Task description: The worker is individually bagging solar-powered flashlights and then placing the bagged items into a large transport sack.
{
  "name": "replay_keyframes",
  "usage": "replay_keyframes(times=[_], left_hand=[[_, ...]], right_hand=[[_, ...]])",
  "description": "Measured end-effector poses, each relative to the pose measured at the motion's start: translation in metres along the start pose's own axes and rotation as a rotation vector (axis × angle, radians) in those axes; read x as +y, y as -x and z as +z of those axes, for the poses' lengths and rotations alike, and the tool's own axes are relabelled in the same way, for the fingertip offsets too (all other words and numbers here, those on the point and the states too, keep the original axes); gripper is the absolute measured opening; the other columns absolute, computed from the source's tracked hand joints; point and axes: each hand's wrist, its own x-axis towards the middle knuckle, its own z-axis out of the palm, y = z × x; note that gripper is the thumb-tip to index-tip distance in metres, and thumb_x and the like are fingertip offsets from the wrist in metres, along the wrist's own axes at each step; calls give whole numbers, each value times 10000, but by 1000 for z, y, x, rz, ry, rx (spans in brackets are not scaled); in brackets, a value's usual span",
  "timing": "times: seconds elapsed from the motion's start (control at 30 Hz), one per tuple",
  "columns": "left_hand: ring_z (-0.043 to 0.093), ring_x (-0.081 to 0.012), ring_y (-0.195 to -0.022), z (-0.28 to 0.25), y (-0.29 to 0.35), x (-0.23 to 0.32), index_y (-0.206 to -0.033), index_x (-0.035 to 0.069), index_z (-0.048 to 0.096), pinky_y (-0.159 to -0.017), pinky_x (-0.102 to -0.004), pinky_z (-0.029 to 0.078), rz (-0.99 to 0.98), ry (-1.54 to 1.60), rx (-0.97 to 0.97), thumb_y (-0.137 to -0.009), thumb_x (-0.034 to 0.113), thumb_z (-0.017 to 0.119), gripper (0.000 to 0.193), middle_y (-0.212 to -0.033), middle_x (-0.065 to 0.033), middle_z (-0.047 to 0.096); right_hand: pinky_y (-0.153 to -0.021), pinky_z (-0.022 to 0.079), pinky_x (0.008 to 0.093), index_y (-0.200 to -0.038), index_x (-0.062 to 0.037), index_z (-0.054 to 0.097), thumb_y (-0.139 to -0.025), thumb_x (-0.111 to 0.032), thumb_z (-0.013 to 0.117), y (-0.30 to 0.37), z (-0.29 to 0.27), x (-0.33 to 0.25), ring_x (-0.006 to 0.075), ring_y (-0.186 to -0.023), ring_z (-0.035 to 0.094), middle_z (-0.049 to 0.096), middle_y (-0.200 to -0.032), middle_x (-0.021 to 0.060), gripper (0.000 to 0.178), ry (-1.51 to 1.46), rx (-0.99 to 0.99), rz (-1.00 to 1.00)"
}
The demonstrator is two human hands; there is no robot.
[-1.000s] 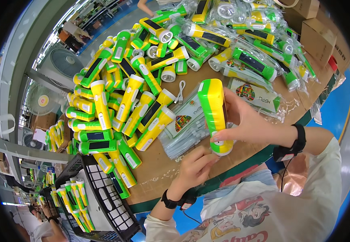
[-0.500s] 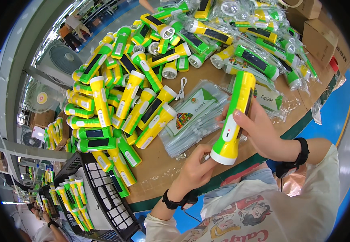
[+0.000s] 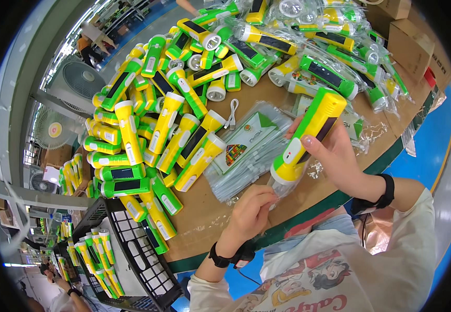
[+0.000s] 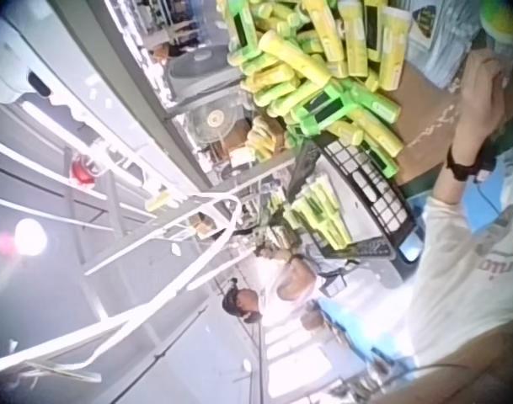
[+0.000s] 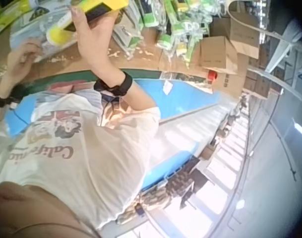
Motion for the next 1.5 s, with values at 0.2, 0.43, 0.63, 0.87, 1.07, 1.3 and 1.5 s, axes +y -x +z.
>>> replay_keyframes(times=[0.2, 0.43, 0.63, 0.87, 1.07, 1.3, 1.5], left_hand=[[609, -301, -772, -8, -4, 2, -950, -19, 597, -653, -336, 507, 4, -66, -7, -727, -150, 654, 264, -930, -145, 609], [600, -281, -758, -9, -6, 6, -932, -15, 617, -632, -329, 496, 33, -111, 11, -725, -129, 677, 244, -919, -129, 602], [598, -291, -751, -12, -7, 5, -928, -4, 607, -615, -344, 494, 63, -146, -79, -718, -85, 692, 240, -903, -129, 596], [607, -272, -677, -18, -10, 13, -862, 38, 616, -567, -336, 480, 22, -95, -124, -671, -66, 714, 239, -789, -96, 631], [605, -273, -680, -21, -10, 16, -877, 40, 618, -558, -344, 476, 104, -156, -144, -690, -46, 705, 224, -826, -98, 625], [609, -272, -652, -9, -13, 20, -902, 55, 637, -538, -341, 469, -66, -51, -386, -734, 63, 766, 212, -799, -84, 626], [618, -236, -650, -11, -6, 14, -984, 44, 643, -566, -300, 476, -152, 114, -391, -795, 33, 735, 210, -833, -85, 646]], right_hand=[[-941, 481, 368, -1279, -36, 343, -889, -48, 645, 7, -22, -1, 203, -1082, 599, 596, -1122, 123, 494, 196, -62, -38], [-878, 495, 386, -1235, -44, 431, -833, -117, 732, 6, -22, -11, 259, -1033, 623, 609, -1124, 123, 508, 346, -362, -115], [-816, 435, 405, -1236, -50, 452, -871, -211, 649, -11, -24, -44, 316, -1011, 581, 597, -1084, 142, 445, 1136, -969, -140], [-768, 467, 434, -1304, -24, 393, -900, -165, 616, -14, -34, -51, 368, -960, 589, 594, -1047, 195, 482, 848, -986, 256], [-708, 511, 414, -1200, -38, 410, -897, -106, 600, -6, -20, -49, 375, -909, 622, 603, -961, 222, 364, 852, -1097, 148], [-570, 504, 433, -1076, -11, 452, -788, -71, 650, -12, -26, -60, 353, -723, 651, 623, -837, 150, 354, 1221, -1121, -55], [-520, 492, 405, -1031, 9, 481, -801, -73, 597, -13, -21, -67, 338, -665, 647, 604, -791, 171, 270, 1290, -1213, -213]])
